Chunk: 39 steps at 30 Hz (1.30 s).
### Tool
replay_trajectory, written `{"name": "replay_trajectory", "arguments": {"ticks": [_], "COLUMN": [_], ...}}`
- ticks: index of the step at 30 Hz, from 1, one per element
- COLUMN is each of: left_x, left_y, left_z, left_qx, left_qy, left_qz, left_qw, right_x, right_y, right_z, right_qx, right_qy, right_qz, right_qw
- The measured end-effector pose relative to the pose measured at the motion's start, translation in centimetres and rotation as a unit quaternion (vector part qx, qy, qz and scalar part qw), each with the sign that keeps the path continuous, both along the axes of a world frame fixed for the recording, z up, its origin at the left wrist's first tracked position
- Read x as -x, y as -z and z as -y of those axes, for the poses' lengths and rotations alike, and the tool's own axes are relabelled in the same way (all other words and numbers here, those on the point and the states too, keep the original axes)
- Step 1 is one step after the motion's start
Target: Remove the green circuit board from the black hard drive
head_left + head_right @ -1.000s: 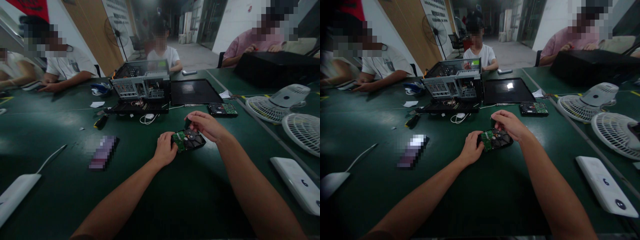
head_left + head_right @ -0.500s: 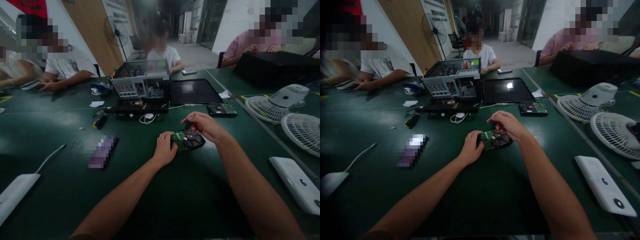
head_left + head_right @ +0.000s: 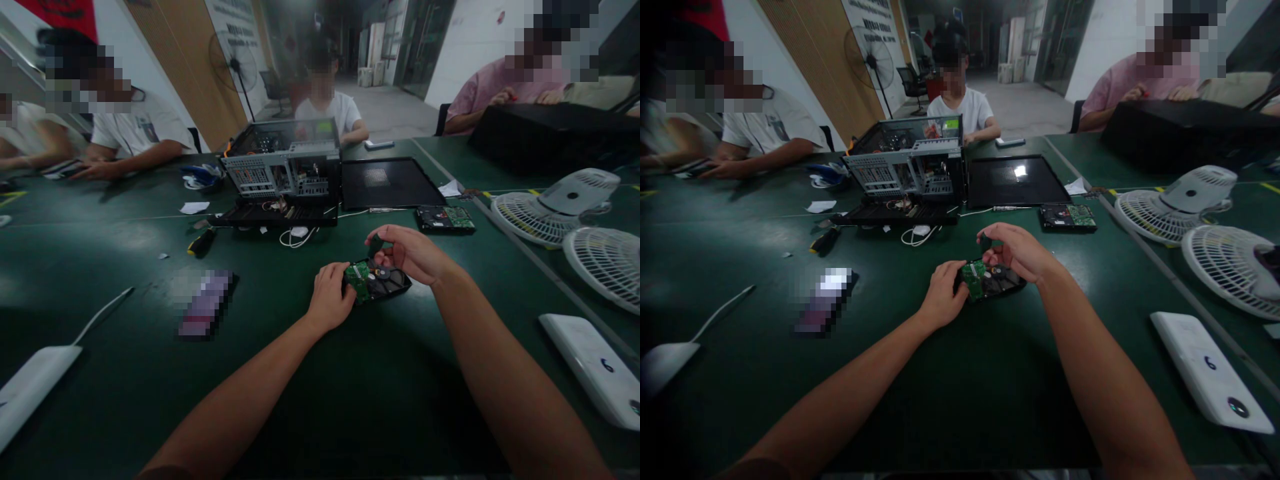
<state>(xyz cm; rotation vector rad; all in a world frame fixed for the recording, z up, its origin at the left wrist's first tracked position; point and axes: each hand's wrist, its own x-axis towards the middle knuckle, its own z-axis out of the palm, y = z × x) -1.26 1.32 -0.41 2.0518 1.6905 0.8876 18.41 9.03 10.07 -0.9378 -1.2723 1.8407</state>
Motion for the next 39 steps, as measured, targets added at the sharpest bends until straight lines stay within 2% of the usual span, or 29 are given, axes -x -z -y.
{"name": "replay_trajectory", "arguments": {"ticks": [10, 21, 29, 33, 39], "left_x": [0.07, -0.08, -0.02, -0.03, -0.04], "left_y": [-0.12, 0.18, -0.03, -0.15, -0.04], "left_z": [0.1, 0.01, -0.04, 0.0, 0.03], "left_qx": [-0.002, -0.021, -0.007, -0.001, -0.001], "left_qy": [0.003, -0.004, -0.009, -0.013, -0.011], "left_qz": [0.0, 0.002, 0.002, 0.005, 0.006], "left_qw": [1.0, 1.0, 1.0, 1.0, 1.0], "right_x": [-0.41, 0.02, -0.25, -0.09, -0.07], "right_y": [0.06, 0.02, 0.02, 0.14, -0.12], "right_z": [-0.35, -0.02, -0.33, -0.22, -0.01], "right_qx": [-0.06, -0.032, -0.096, -0.074, -0.041], "right_qy": [0.009, 0.002, 0.022, 0.027, -0.019], "right_qz": [0.058, 0.04, 0.099, 0.078, 0.057], "right_qw": [0.996, 0.999, 0.99, 0.994, 0.997]}}
